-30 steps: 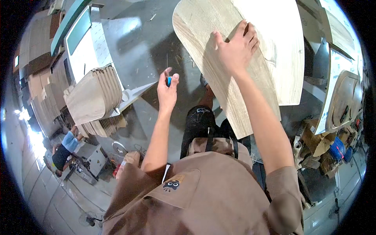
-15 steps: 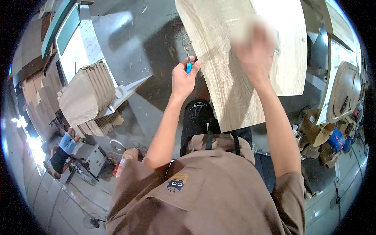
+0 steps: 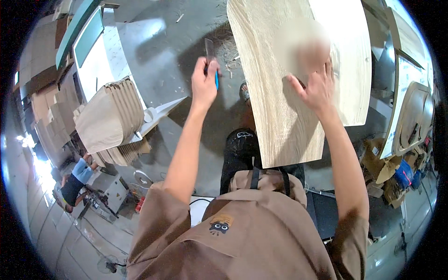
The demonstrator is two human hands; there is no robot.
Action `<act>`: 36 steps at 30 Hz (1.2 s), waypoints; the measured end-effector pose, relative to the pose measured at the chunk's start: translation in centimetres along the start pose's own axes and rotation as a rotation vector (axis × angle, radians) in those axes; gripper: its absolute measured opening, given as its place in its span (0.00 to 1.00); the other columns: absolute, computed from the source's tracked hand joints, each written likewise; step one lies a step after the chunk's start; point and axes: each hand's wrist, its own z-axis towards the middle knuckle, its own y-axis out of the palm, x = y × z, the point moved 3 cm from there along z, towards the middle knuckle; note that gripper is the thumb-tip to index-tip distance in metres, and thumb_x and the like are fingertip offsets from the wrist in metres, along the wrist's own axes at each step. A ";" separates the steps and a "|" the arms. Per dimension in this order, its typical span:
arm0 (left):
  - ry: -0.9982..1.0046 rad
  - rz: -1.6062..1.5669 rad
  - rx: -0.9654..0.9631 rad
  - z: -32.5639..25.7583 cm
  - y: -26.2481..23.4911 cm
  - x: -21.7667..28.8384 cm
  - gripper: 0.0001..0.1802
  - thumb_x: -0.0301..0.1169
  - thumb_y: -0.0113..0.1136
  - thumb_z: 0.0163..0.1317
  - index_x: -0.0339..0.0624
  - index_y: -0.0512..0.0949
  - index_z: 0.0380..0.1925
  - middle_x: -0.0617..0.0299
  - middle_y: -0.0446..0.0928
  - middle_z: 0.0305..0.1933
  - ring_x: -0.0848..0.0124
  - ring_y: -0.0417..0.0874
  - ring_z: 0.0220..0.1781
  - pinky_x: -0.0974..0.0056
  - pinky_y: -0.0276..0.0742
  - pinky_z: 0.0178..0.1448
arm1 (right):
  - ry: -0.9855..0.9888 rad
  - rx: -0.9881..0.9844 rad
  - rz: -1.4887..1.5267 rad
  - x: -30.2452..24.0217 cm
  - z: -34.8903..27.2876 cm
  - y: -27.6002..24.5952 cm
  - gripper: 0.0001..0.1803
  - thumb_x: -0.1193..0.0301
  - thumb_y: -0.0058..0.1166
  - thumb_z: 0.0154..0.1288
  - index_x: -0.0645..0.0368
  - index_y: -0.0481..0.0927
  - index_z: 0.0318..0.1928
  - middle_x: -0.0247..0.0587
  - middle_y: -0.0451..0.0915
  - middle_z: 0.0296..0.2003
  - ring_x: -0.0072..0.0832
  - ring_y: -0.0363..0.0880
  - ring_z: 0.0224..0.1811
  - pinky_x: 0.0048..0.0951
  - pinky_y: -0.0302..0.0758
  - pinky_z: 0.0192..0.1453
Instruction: The person scrapes the edges of wooden boards using a hand tool, repeatedly moving along the curved and straight edges to smooth them. They pick up individual boards from a stack, sand them, and then place them onto a new stack.
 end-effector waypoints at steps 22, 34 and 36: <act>0.614 0.907 -0.497 -9.2 4.1 5.6 0.36 0.16 0.51 0.68 0.62 0.90 0.69 0.51 0.91 0.54 0.52 0.89 0.62 0.48 0.83 0.72 | -0.061 -0.145 -0.018 -0.9 -0.1 -1.8 0.47 0.28 0.59 0.73 0.41 0.79 0.82 0.49 0.68 0.86 0.51 0.58 0.92 0.58 0.56 0.93; 0.408 0.468 -0.213 -24.5 5.7 2.7 0.30 0.17 0.57 0.68 0.48 0.89 0.67 0.53 0.91 0.63 0.54 0.90 0.66 0.51 0.84 0.73 | -0.170 0.022 0.024 0.1 -1.9 -1.1 0.41 0.35 0.61 0.77 0.42 0.79 0.80 0.48 0.71 0.84 0.50 0.59 0.91 0.57 0.55 0.94; 0.573 0.724 -0.142 -18.9 5.1 4.1 0.35 0.15 0.53 0.67 0.52 0.88 0.70 0.53 0.90 0.66 0.52 0.89 0.67 0.50 0.83 0.76 | -0.167 0.007 0.040 -0.6 -1.7 -1.2 0.43 0.34 0.61 0.77 0.45 0.79 0.81 0.49 0.71 0.84 0.51 0.58 0.91 0.57 0.55 0.94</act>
